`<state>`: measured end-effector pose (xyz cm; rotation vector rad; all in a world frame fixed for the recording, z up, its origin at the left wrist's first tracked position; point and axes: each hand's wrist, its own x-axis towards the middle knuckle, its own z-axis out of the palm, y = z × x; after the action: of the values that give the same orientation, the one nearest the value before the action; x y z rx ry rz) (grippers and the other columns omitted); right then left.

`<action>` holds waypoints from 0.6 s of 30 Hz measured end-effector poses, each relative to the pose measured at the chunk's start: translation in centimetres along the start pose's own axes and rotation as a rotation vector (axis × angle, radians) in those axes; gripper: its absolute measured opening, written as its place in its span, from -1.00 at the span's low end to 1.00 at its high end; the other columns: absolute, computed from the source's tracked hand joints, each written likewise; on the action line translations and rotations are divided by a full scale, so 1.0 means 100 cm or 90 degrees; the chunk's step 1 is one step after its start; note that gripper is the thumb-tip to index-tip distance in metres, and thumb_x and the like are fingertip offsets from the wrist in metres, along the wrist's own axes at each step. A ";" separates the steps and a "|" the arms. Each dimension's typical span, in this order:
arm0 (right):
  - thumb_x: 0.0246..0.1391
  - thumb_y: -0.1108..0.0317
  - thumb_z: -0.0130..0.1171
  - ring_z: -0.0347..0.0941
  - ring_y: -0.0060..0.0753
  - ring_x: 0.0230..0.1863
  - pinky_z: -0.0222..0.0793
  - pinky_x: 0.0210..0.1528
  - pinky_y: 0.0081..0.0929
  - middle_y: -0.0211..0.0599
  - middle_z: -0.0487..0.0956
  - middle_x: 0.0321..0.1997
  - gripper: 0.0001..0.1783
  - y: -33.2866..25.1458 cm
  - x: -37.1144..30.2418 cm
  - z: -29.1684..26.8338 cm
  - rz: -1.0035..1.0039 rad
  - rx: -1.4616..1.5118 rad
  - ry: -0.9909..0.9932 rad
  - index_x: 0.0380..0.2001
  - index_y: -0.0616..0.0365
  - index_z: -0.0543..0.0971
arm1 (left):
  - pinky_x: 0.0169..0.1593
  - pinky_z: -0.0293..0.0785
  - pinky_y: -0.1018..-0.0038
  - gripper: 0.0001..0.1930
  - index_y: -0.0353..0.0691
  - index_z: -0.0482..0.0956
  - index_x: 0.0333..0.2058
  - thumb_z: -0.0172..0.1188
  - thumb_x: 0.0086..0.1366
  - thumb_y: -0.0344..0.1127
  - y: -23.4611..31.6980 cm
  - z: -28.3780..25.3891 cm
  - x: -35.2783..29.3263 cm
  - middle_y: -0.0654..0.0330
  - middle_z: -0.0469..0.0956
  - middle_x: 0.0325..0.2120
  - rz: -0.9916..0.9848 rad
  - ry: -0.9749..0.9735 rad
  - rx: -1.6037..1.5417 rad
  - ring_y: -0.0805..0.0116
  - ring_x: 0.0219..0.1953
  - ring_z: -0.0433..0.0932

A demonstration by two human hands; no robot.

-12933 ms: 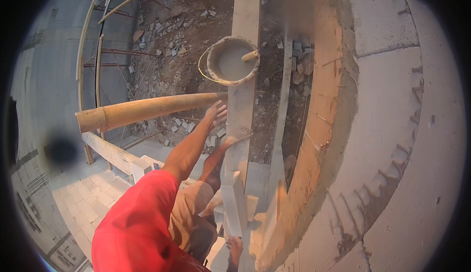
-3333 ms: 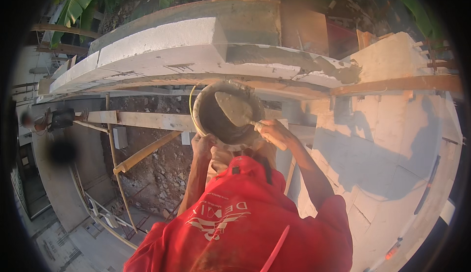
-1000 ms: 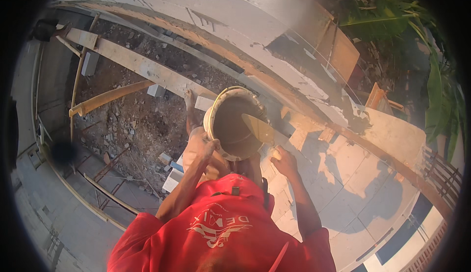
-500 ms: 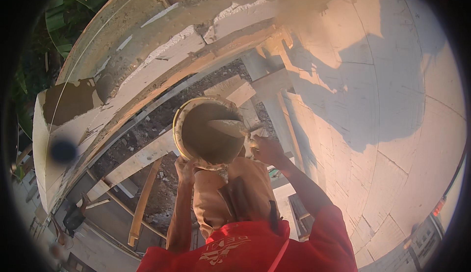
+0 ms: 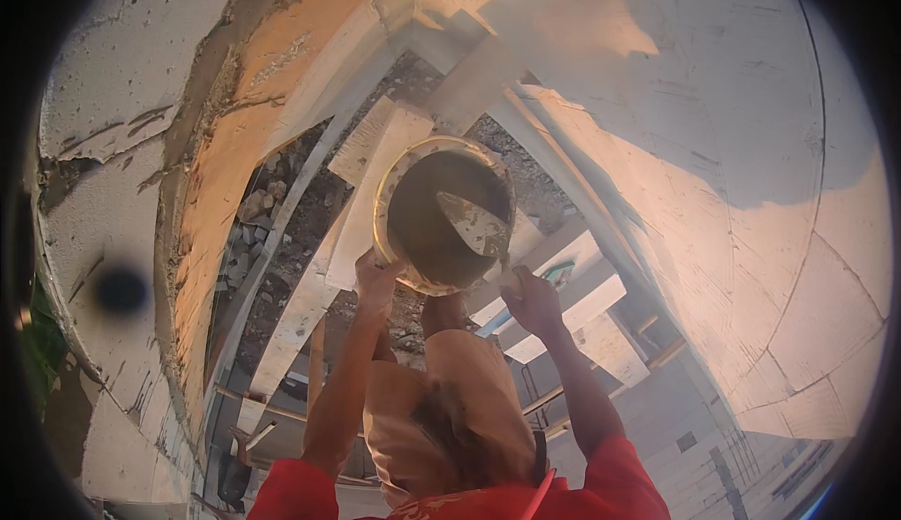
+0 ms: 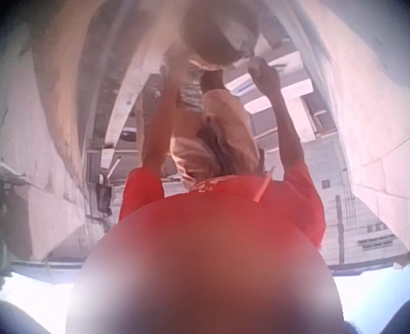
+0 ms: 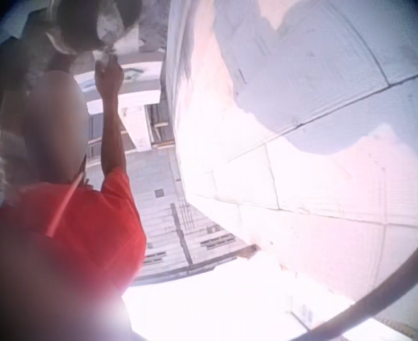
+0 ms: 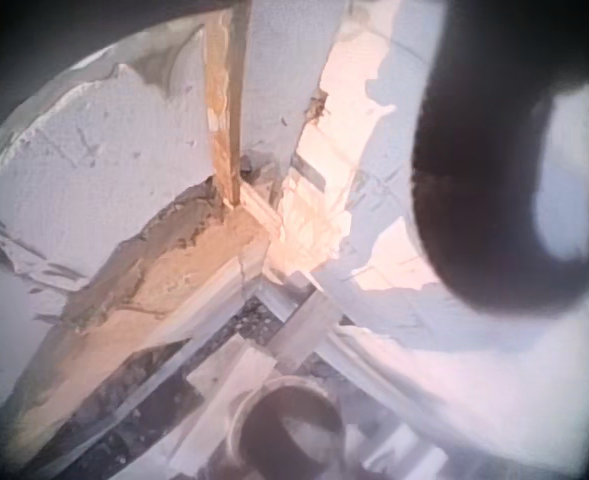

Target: The person places white blocks onto a curved wall structure, applies mortar with a trowel, and taps the blocks into alignment. The person repeatedly scoops mortar, spreads it on the blocks, and adjusts their position along the scaffolding.

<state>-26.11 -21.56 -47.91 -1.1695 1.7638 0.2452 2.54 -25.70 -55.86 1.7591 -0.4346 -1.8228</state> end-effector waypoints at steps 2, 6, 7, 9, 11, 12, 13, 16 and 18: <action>0.15 0.14 0.26 0.60 0.27 -0.16 0.48 -0.12 0.04 0.10 0.66 -0.28 -0.54 0.015 0.002 0.007 0.015 0.055 0.040 -0.01 0.23 0.50 | -0.23 0.54 0.53 -0.74 -0.39 0.70 -0.17 0.33 0.11 -0.57 -0.008 0.030 0.030 0.24 0.70 -0.34 -0.009 -0.007 -0.049 0.55 -0.32 0.61; 0.15 0.22 0.29 0.59 0.29 -0.21 0.47 -0.21 -0.02 0.13 0.64 -0.31 -0.57 0.040 0.026 0.010 0.071 0.138 0.090 -0.01 0.25 0.49 | -0.22 0.55 0.51 -0.72 -0.40 0.71 -0.18 0.31 0.06 -0.58 -0.031 0.082 0.101 0.21 0.71 -0.34 -0.027 -0.038 0.019 0.52 -0.33 0.62; 0.15 0.23 0.29 0.59 0.29 -0.23 0.47 -0.23 -0.03 0.13 0.64 -0.31 -0.57 0.045 0.038 0.009 0.082 0.145 0.100 -0.01 0.25 0.49 | -0.23 0.55 0.51 -0.72 -0.40 0.71 -0.19 0.31 0.06 -0.58 -0.038 0.096 0.120 0.21 0.71 -0.35 -0.019 -0.040 0.023 0.51 -0.33 0.62; 0.16 0.23 0.28 0.60 0.27 -0.28 0.45 -0.29 -0.03 0.12 0.62 -0.35 -0.58 0.055 0.066 0.008 0.068 0.145 0.132 -0.02 0.25 0.49 | -0.23 0.55 0.51 -0.72 -0.40 0.71 -0.20 0.31 0.05 -0.57 -0.053 0.118 0.158 0.21 0.70 -0.37 -0.008 -0.038 0.039 0.50 -0.35 0.61; 0.16 0.23 0.28 0.60 0.26 -0.29 0.45 -0.29 -0.03 0.10 0.62 -0.36 -0.59 0.064 0.096 0.005 0.064 0.160 0.147 -0.03 0.25 0.49 | -0.23 0.55 0.50 -0.74 -0.41 0.72 -0.21 0.32 0.05 -0.56 -0.067 0.140 0.198 0.22 0.70 -0.39 -0.037 -0.029 0.090 0.50 -0.37 0.60; 0.15 0.23 0.29 0.60 0.24 -0.29 0.45 -0.28 -0.03 0.09 0.62 -0.38 -0.59 0.069 0.109 0.003 0.068 0.167 0.147 -0.04 0.25 0.48 | -0.24 0.54 0.50 -0.74 -0.40 0.72 -0.22 0.32 0.05 -0.56 -0.073 0.148 0.214 0.22 0.70 -0.40 0.016 -0.033 0.074 0.50 -0.38 0.59; 0.16 0.22 0.29 0.60 0.19 -0.33 0.45 -0.28 -0.05 0.05 0.62 -0.40 -0.62 0.072 0.121 0.002 0.075 0.167 0.161 -0.09 0.24 0.49 | -0.25 0.53 0.49 -0.75 -0.40 0.72 -0.23 0.32 0.05 -0.56 -0.078 0.156 0.232 0.23 0.69 -0.40 0.024 -0.031 0.084 0.50 -0.39 0.59; 0.16 0.20 0.31 0.59 0.09 -0.41 0.46 -0.30 -0.12 -0.02 0.62 -0.43 -0.67 0.082 0.162 0.004 0.073 0.166 0.203 -0.19 0.24 0.53 | -0.26 0.51 0.49 -0.78 -0.39 0.71 -0.25 0.32 0.06 -0.56 -0.091 0.176 0.285 0.24 0.68 -0.39 0.049 -0.045 0.056 0.51 -0.38 0.57; 0.16 0.20 0.31 0.59 0.06 -0.43 0.46 -0.31 -0.13 -0.02 0.62 -0.44 -0.67 0.089 0.188 0.006 0.048 0.166 0.230 -0.20 0.24 0.53 | -0.24 0.50 0.50 -0.80 -0.37 0.71 -0.27 0.31 0.07 -0.57 -0.101 0.182 0.311 0.25 0.68 -0.38 0.062 -0.050 0.023 0.51 -0.36 0.57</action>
<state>-34.08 -27.79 -66.06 -1.0031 2.0829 -0.1609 -16.43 -39.02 -85.23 1.6638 -0.5770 -1.8298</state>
